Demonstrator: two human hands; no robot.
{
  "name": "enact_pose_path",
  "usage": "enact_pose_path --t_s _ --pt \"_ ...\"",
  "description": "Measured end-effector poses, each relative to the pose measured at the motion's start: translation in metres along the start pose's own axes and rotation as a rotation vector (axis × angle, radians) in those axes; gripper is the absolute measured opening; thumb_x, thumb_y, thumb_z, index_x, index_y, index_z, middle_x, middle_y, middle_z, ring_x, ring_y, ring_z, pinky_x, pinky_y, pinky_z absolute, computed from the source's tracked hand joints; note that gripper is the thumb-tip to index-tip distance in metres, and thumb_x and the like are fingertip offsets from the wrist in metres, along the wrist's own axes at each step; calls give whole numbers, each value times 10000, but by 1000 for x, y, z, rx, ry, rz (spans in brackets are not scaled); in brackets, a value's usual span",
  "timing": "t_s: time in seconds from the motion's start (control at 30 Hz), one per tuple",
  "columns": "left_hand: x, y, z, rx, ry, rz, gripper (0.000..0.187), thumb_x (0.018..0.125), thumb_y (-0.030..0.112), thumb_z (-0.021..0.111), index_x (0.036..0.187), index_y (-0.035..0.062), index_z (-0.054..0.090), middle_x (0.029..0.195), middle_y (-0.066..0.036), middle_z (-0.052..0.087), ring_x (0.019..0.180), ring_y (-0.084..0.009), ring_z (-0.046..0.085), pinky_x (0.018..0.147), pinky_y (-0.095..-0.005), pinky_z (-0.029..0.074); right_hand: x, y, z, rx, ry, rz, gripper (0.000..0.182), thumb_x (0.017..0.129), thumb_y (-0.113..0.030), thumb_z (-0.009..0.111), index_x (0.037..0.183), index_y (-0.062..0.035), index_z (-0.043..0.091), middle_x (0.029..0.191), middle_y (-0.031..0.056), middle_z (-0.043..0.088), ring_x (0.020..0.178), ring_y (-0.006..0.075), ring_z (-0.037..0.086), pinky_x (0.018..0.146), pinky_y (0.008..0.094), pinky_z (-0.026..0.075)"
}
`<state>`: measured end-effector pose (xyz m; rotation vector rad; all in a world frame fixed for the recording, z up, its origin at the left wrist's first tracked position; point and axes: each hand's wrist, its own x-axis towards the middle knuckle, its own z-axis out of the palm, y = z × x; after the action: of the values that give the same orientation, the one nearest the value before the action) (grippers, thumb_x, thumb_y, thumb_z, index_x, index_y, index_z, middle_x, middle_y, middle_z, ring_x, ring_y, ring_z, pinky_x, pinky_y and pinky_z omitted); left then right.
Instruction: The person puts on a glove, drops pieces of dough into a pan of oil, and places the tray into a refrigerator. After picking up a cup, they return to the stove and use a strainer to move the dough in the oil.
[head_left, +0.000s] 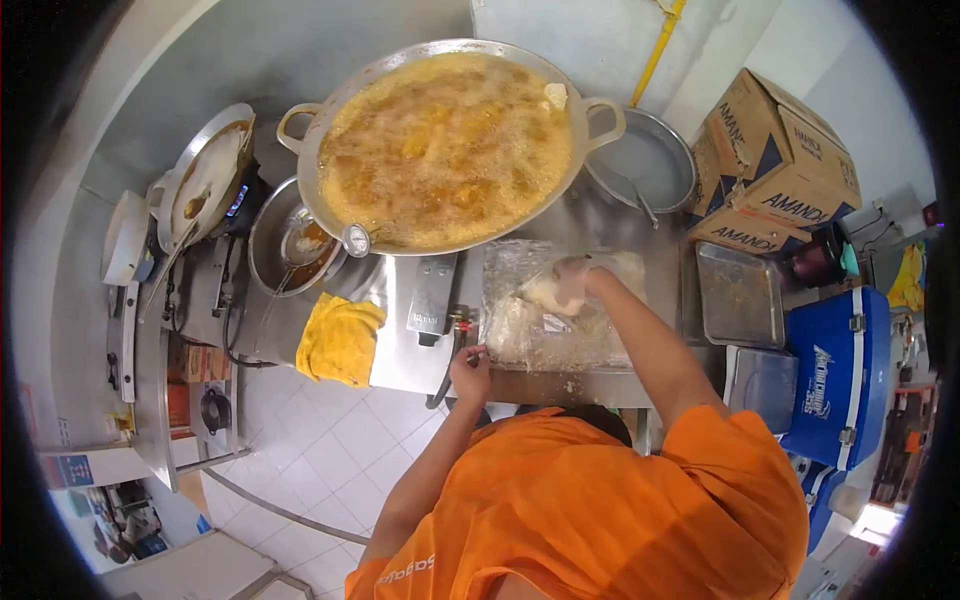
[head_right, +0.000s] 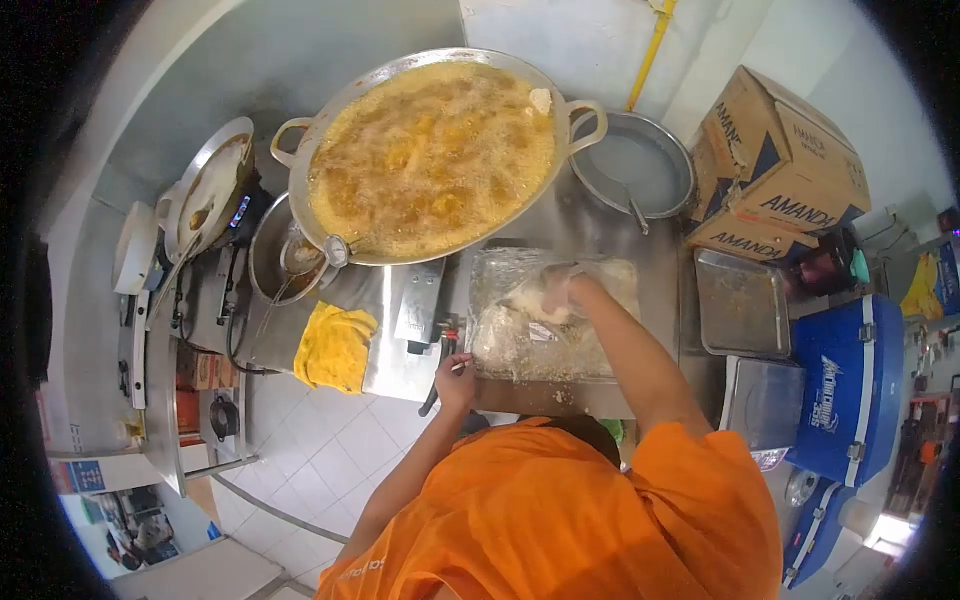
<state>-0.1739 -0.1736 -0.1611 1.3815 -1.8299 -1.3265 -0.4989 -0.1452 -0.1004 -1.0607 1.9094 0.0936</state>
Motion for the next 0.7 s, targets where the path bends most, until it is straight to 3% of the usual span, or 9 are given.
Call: enact_pose_path --t_s 0.03,0.1,0.17,0.23,0.33,0.47,0.53,0.57,0.7 --pt "2 -8 0 19 -1 45 170 799 68 678 962 25 696 834 -111 701 709 -207 672 659 -330 512 -23 1 -3 -198 71 -81 772 638 -258 775 1338 -55 522 1246 229 604 1109 349 600 963 424 474" --pt "5 -14 -7 83 -69 69 176 796 73 675 965 28 698 880 -126 706 760 -221 684 699 -336 518 -28 32 25 -199 166 -179 716 639 -276 770 1284 -48 561 1271 213 587 1136 346 582 963 432 466" --pt "5 0 -20 32 -177 -60 174 789 77 683 958 36 700 882 -140 706 835 -228 691 729 -338 527 -45 41 49 -198 270 -278 663 640 -295 766 1231 -40 601 1297 198 569 1163 344 565 962 440 458" --pt "-2 -1 -34 -60 -225 -49 215 798 63 685 1008 19 671 958 -145 702 907 -219 684 764 -312 538 -71 30 65 -163 638 -279 640 671 -295 762 1237 -53 590 1297 205 545 1192 385 514 1000 497 401" --pt "-17 -4 -61 -62 -245 2 278 831 -29 640 1106 -19 593 1044 -101 666 930 -183 664 778 -267 544 -83 30 95 -210 902 -334 666 701 -286 758 1288 -52 547 1217 227 562 1142 402 518 957 523 406" --pt "-30 -28 -86 -177 -270 -56 260 837 -63 625 1092 -26 598 1003 -93 661 906 -149 652 770 -270 533 -61 36 137 -202 1010 -268 589 729 -281 753 1216 -19 549 1104 222 593 1021 405 567 883 504 435" --pt "-33 -31 -93 -190 -275 -70 252 842 -63 621 1090 -28 599 1009 -98 662 901 -150 653 776 -269 529 -58 24 138 -83 750 41 507 719 -289 766 1079 0 556 972 209 625 924 393 607 812 480 459" --pt "-33 -33 -96 -207 -273 -84 244 847 -63 617 1088 -29 600 1014 -103 663 896 -151 655 783 -269 525 -60 21 139 -78 753 46 507 719 -289 766 1079 0 556 972 209 625 924 393 607 812 480 459" --pt "-36 -33 -105 -177 -264 -96 231 861 -59 602 1090 -30 599 1032 -109 665 917 -157 657 793 -270 521 -58 17 147 -51 941 48 494 712 -301 773 1030 -6 537 838 190 631 816 375 625 742 480 469"
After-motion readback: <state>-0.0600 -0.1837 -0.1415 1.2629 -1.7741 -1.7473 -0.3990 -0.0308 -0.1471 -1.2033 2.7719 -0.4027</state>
